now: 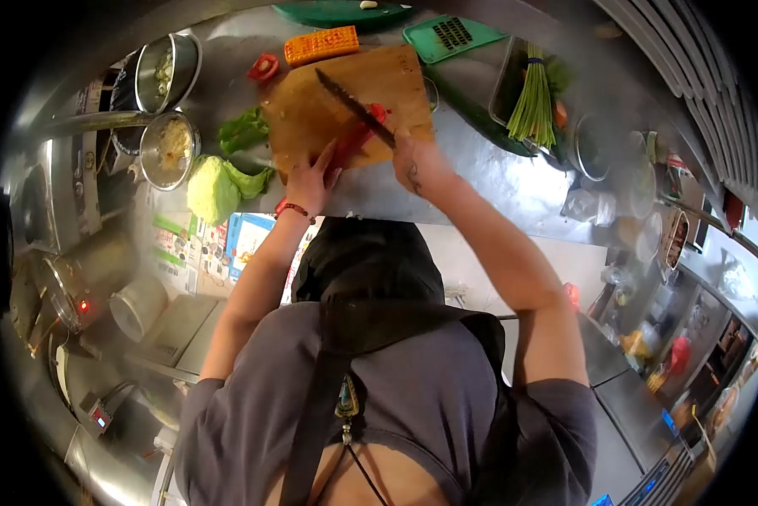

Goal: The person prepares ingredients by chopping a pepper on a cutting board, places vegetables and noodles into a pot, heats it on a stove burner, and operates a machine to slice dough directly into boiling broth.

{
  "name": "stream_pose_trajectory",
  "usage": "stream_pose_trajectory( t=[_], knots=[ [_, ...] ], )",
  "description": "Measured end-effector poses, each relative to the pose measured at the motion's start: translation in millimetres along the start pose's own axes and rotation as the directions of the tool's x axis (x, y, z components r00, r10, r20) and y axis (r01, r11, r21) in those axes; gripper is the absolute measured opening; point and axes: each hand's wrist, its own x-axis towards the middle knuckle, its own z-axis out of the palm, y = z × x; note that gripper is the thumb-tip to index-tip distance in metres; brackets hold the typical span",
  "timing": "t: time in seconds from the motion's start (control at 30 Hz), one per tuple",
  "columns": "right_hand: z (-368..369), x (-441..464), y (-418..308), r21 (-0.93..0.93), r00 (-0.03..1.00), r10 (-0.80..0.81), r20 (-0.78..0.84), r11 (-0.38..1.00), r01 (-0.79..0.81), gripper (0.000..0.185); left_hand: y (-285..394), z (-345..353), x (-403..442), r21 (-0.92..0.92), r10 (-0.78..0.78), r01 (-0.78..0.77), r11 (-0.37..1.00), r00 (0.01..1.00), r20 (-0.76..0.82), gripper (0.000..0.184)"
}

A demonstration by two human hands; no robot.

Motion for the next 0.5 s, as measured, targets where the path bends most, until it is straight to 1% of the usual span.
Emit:
stream_pose_trajectory(
  t=[0.03,0.1,0.13,0.17,0.2,0.27,0.3,0.33,0.37,0.43,0.47,0.5],
  knots=[
    [-3,3,-2,-0.001,1.0,-0.002,-0.001,1.0,0.002,0.016,-2,-1,0,0.001,0.0,0.0,1.0,1.0,-0.002,0.052],
    [-9,10,-7,-0.032,1.0,0.023,-0.004,0.999,-0.024,0.017,-7,1,0,-0.124,0.037,-0.037,0.992,0.999,-0.005,0.052],
    [-11,13,-10,-0.043,0.998,0.049,0.028,0.998,-0.048,0.016,-9,4,2,-0.125,0.039,-0.039,0.991,0.999,-0.009,0.052],
    [-5,19,-4,-0.05,0.998,0.054,0.018,0.997,-0.053,0.016,-13,5,4,-0.1,0.063,-0.067,0.993,0.997,-0.038,0.052],
    [10,27,12,-0.196,0.991,-0.124,0.042,0.972,0.13,0.015,-15,7,3,-0.074,0.083,-0.087,0.993,0.995,-0.059,0.051],
    [9,31,8,-0.339,0.95,-0.299,0.091,0.888,0.311,0.013,-17,7,3,-0.088,0.074,-0.078,0.993,0.996,-0.044,0.051],
    [-5,26,-10,-0.237,0.983,-0.176,0.043,0.954,0.181,0.012,-17,6,5,-0.101,0.064,-0.066,0.993,0.998,-0.025,0.051],
    [-14,24,-22,-0.125,0.999,-0.045,0.009,0.991,0.046,0.012,-18,5,6,-0.103,0.061,-0.064,0.993,0.998,-0.033,0.051],
    [-8,29,-23,-0.131,0.999,-0.049,0.008,0.99,0.05,0.012,-17,4,7,-0.105,0.045,-0.046,0.993,0.999,-0.017,0.051],
    [3,34,-21,-0.414,0.994,-0.058,0.098,0.905,0.094,0.024,-19,2,10,-0.116,0.025,-0.025,0.993,1.0,-0.005,0.051],
    [5,36,-17,-0.421,0.993,-0.057,0.103,0.902,0.095,0.024,-20,2,11,-0.129,0.027,-0.026,0.991,1.0,0.007,0.051],
    [3,35,-19,-0.5,0.982,-0.136,0.132,0.846,0.184,0.025,-21,0,12,-0.142,0.029,-0.026,0.989,0.999,0.02,0.051]
  ],
)
